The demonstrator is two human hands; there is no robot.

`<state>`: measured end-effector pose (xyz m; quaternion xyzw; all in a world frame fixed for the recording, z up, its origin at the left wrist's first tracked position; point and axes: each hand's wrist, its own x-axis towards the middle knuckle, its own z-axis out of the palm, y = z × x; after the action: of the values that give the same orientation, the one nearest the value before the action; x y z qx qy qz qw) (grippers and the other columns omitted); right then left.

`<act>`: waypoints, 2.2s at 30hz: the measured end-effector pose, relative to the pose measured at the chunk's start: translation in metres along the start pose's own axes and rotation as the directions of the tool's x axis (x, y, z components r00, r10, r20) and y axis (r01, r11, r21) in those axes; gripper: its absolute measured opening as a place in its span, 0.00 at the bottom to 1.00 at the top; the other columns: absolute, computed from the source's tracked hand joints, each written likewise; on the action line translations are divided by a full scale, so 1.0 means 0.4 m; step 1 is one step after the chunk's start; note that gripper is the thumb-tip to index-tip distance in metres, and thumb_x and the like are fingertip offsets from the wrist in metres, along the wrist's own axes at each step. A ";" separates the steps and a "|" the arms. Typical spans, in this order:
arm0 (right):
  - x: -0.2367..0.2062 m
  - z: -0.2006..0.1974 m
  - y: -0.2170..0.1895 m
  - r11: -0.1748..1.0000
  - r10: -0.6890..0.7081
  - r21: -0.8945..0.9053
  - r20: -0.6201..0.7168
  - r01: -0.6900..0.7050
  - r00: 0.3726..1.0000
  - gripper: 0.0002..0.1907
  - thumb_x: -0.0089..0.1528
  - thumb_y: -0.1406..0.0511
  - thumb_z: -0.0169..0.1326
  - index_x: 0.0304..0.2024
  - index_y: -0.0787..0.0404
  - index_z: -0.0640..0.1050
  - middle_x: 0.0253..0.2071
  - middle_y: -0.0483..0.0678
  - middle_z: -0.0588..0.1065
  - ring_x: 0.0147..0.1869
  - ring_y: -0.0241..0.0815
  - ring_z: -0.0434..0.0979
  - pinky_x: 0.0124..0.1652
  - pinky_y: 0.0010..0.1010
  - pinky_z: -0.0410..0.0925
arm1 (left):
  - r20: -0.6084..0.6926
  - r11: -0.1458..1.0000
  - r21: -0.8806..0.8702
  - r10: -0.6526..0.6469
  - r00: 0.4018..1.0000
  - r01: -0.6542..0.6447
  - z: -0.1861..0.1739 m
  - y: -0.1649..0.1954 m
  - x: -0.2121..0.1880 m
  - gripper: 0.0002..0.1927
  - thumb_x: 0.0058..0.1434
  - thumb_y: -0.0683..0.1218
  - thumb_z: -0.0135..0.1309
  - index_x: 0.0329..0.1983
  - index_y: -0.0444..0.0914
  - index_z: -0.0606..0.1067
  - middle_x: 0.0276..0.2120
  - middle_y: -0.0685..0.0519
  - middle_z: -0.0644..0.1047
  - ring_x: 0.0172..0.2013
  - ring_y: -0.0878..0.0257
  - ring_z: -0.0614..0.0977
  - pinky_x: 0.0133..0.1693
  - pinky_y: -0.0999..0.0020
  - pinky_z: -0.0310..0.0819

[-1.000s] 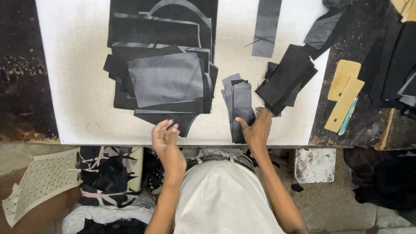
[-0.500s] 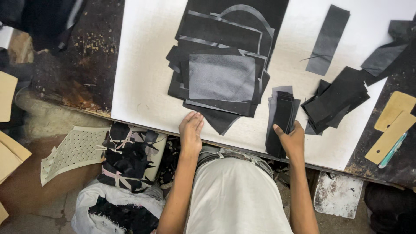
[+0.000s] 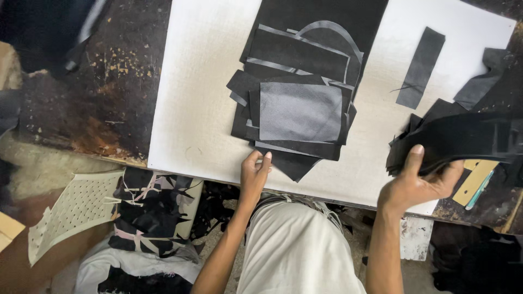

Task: The person sorts and stacks black leather pieces on a white work table. They separate larger and smaller cut pieces into neat piles, occasionally rolling a stack and moving it aside. The workspace includes cardboard templates and scattered leather scraps.

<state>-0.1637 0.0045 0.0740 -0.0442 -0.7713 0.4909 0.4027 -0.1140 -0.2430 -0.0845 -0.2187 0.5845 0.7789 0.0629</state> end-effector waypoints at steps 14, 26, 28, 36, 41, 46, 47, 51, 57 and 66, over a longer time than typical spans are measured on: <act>-0.093 0.251 0.056 0.913 -0.157 -0.146 0.736 0.381 0.658 0.27 0.72 0.56 0.51 0.72 0.52 0.66 0.77 0.56 0.58 0.83 0.62 0.52 0.76 0.52 0.50 | 0.103 0.997 0.078 0.018 0.994 -0.026 -0.044 -0.019 0.040 0.15 0.69 0.46 0.52 0.29 0.32 0.70 0.23 0.48 0.80 0.28 0.61 0.87 0.28 0.70 0.83; -0.087 0.268 0.094 0.857 -0.068 -0.165 0.903 0.489 0.424 0.35 0.68 0.47 0.49 0.73 0.55 0.65 0.78 0.60 0.53 0.81 0.67 0.49 0.72 0.57 0.48 | 0.127 0.994 0.108 0.002 0.992 -0.016 -0.029 -0.013 0.020 0.20 0.70 0.50 0.51 0.26 0.32 0.69 0.24 0.49 0.78 0.31 0.60 0.87 0.31 0.69 0.83; -0.084 0.250 0.062 0.881 -0.050 -0.144 0.919 0.450 0.392 0.39 0.64 0.44 0.52 0.72 0.57 0.66 0.77 0.58 0.55 0.80 0.66 0.51 0.71 0.55 0.50 | 0.156 0.985 0.171 -0.032 0.987 0.005 -0.021 -0.016 0.024 0.21 0.70 0.52 0.50 0.25 0.32 0.69 0.22 0.48 0.78 0.31 0.60 0.88 0.31 0.68 0.82; -0.002 0.221 0.045 0.917 0.042 -0.066 0.997 0.394 0.071 0.66 0.39 0.38 0.67 0.71 0.62 0.59 0.73 0.62 0.54 0.77 0.65 0.48 0.67 0.55 0.48 | 0.310 0.992 -0.048 -0.095 0.946 0.115 0.025 0.031 0.041 0.27 0.71 0.55 0.52 0.28 0.27 0.75 0.30 0.40 0.81 0.33 0.58 0.85 0.37 0.67 0.79; 0.112 0.256 0.080 0.935 0.147 -0.135 0.989 0.328 -0.012 0.63 0.37 0.57 0.73 0.72 0.62 0.61 0.70 0.56 0.65 0.72 0.55 0.62 0.68 0.44 0.58 | 0.284 0.980 -0.199 0.051 0.957 0.007 0.157 0.165 0.140 0.28 0.72 0.56 0.48 0.40 0.23 0.78 0.37 0.39 0.84 0.37 0.56 0.86 0.44 0.65 0.80; 0.216 0.341 0.184 0.975 0.224 -0.224 0.974 0.011 -0.037 0.52 0.37 0.66 0.75 0.64 0.63 0.69 0.57 0.53 0.78 0.62 0.50 0.78 0.63 0.38 0.68 | 0.384 0.864 0.134 0.406 0.829 -0.486 0.220 0.246 0.194 0.24 0.69 0.53 0.50 0.60 0.33 0.73 0.56 0.42 0.77 0.57 0.51 0.79 0.60 0.58 0.72; 0.230 0.356 0.202 0.971 0.234 -0.237 0.970 -0.042 -0.066 0.50 0.36 0.67 0.75 0.61 0.65 0.71 0.55 0.53 0.79 0.61 0.50 0.78 0.63 0.39 0.68 | 0.504 0.545 0.368 0.564 0.655 -0.753 0.210 0.251 0.193 0.23 0.66 0.51 0.54 0.61 0.35 0.73 0.61 0.42 0.73 0.62 0.48 0.74 0.63 0.55 0.67; 0.294 0.420 0.219 0.898 0.417 -0.431 0.898 -0.084 -0.143 0.56 0.31 0.65 0.78 0.61 0.66 0.68 0.53 0.55 0.78 0.61 0.50 0.76 0.62 0.38 0.67 | 0.691 -0.148 0.671 0.480 0.540 -0.727 0.173 0.258 0.238 0.39 0.51 0.50 0.63 0.69 0.49 0.70 0.71 0.49 0.63 0.70 0.52 0.60 0.67 0.52 0.51; 0.295 0.398 0.110 0.790 0.274 -0.404 0.905 0.461 0.325 0.47 0.48 0.57 0.73 0.65 0.69 0.69 0.58 0.57 0.74 0.60 0.55 0.72 0.58 0.41 0.69 | 0.732 -0.193 0.681 0.188 0.655 -0.706 0.225 0.312 0.384 0.41 0.44 0.50 0.71 0.60 0.33 0.72 0.54 0.47 0.74 0.53 0.54 0.75 0.59 0.60 0.63; 0.205 0.465 0.206 0.745 0.204 -0.333 0.939 0.578 0.277 0.37 0.41 0.62 0.74 0.48 0.74 0.75 0.46 0.63 0.75 0.50 0.60 0.74 0.53 0.42 0.70 | 0.718 -0.162 0.676 -0.076 0.692 -0.719 0.311 0.415 0.490 0.33 0.38 0.53 0.72 0.45 0.33 0.75 0.43 0.43 0.76 0.45 0.54 0.78 0.53 0.60 0.66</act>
<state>-0.3696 -0.0494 0.0200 0.2213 -0.9659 0.0738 -0.1120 -0.3817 -0.2084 0.0086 0.2959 0.9374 0.1179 0.1410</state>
